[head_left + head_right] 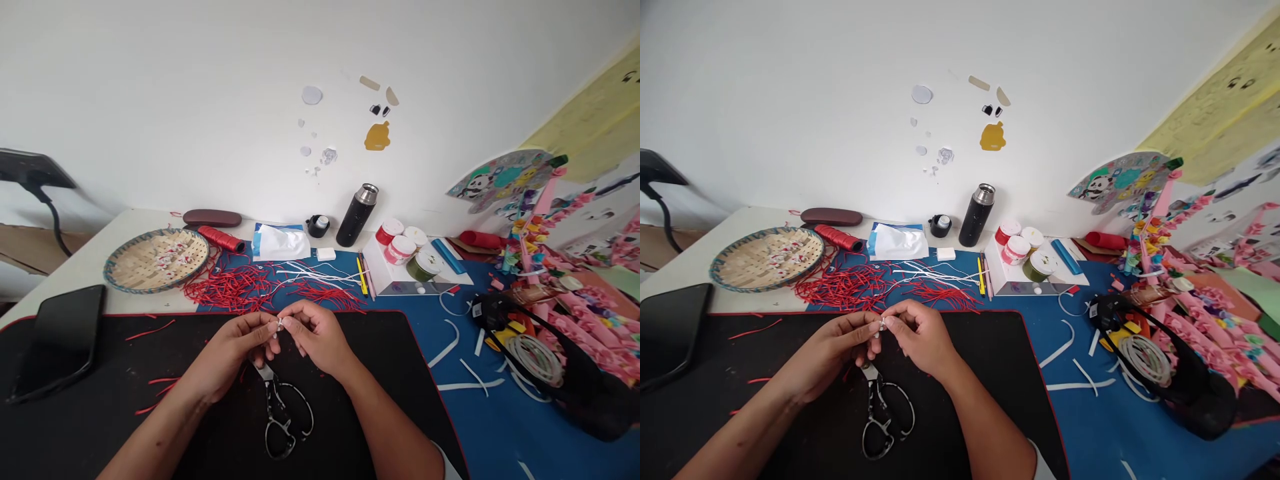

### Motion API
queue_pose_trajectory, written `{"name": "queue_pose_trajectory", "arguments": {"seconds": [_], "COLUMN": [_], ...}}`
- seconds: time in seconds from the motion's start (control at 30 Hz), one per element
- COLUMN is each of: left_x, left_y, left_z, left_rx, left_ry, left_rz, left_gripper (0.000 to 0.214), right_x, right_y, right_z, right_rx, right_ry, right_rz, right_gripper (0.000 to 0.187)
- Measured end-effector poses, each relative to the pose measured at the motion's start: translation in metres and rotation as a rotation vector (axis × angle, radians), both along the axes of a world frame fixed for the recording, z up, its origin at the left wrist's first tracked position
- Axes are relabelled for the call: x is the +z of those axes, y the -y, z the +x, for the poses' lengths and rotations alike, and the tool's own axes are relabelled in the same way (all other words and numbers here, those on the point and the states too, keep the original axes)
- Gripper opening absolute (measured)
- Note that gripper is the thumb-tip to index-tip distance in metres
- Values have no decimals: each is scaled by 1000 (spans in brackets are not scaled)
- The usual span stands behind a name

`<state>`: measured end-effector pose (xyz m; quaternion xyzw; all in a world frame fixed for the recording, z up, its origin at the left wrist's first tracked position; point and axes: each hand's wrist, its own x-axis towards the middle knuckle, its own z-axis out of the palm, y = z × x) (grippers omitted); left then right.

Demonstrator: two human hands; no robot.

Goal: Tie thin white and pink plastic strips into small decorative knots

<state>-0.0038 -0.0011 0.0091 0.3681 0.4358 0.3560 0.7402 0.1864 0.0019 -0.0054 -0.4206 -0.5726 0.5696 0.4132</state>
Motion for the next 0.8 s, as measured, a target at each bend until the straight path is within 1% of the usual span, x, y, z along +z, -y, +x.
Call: {"name": "queue_pose_trajectory", "arguments": {"seconds": [0.3, 0.6, 0.8], "left_x": [-2, -4, -5], "left_y": [1, 2, 2], "left_z": [1, 1, 1], "left_rx": [22, 53, 61], "left_ry": [47, 74, 98], "left_rz": [-26, -37, -39], "left_gripper": [41, 42, 40], "right_x": [-4, -4, -7], "right_y": [0, 0, -1], "right_z": [-1, -1, -2], "right_rx": [-22, -17, -9], "right_ry": [33, 26, -14], "right_rz": [90, 79, 68], "right_gripper": [20, 24, 26]}}
